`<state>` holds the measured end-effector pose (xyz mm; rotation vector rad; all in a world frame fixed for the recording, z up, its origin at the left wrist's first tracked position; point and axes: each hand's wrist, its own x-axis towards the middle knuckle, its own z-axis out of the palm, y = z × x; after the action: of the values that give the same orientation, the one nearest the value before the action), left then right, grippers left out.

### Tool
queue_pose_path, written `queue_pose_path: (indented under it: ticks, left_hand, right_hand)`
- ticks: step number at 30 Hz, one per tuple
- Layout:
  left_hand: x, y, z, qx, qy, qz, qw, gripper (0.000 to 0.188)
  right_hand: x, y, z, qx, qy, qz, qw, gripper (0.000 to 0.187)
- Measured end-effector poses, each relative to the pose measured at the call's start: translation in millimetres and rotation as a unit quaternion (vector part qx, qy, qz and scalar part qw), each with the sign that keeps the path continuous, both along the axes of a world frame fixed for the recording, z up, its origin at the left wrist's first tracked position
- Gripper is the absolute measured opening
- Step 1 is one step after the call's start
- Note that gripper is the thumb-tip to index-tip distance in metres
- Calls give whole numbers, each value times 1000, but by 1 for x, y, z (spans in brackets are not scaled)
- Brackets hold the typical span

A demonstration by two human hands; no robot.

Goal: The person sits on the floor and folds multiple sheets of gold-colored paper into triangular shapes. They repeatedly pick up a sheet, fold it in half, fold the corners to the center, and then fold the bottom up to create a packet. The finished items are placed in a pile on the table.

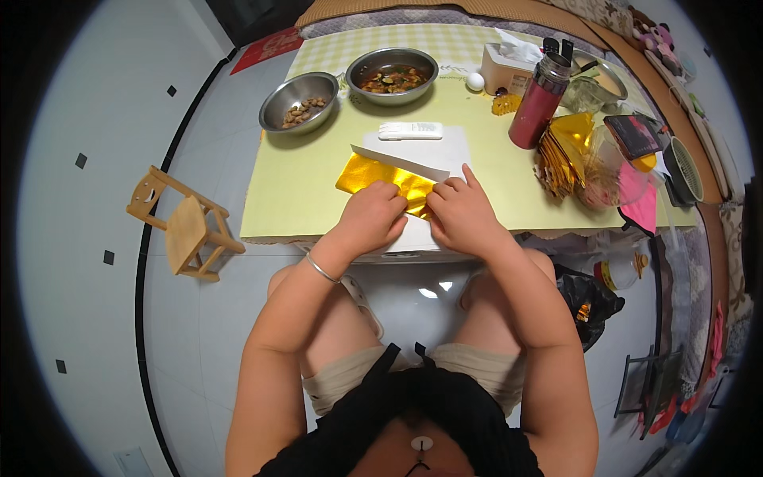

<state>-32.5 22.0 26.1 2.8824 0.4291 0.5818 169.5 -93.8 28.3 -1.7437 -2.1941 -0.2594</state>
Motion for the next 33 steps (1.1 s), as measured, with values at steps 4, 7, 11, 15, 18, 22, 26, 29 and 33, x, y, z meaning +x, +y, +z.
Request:
queue_pose_path:
  ticks: [4, 7, 11, 15, 18, 22, 26, 29, 33]
  left_hand:
    - [4, -7, 3, -13, -23, 32, 999, 16]
    - [8, -9, -4, 12, -28, 56, 998, 16]
    - [4, -3, -12, -29, -77, 83, 993, 21]
    - [7, -12, 3, -63, -125, 71, 988, 19]
    - [9, -8, -15, -87, -144, 115, 979, 16]
    - [16, -2, -29, -109, -191, 209, 953, 17]
    - [19, -1, -28, -128, -182, 218, 950, 25]
    - [23, 3, -34, -114, -181, 231, 949, 28]
    - [25, 2, -32, -109, -170, 237, 950, 29]
  right_hand:
    - [10, 13, -19, 11, 51, 9, 999, 24]
    - [11, 11, -7, 17, 119, 37, 992, 25]
    - [7, 8, -5, 7, 127, 47, 991, 28]
    - [10, 17, -10, -16, 196, -11, 980, 17]
    - [10, 32, -10, -14, 278, -61, 958, 15]
    - [13, 48, -23, 3, 267, -105, 958, 18]
    - [7, 54, -20, -7, 265, -128, 956, 18]
    - [4, 54, -18, -13, 254, -139, 957, 18]
    - [0, 51, -12, -49, 241, -173, 954, 17]
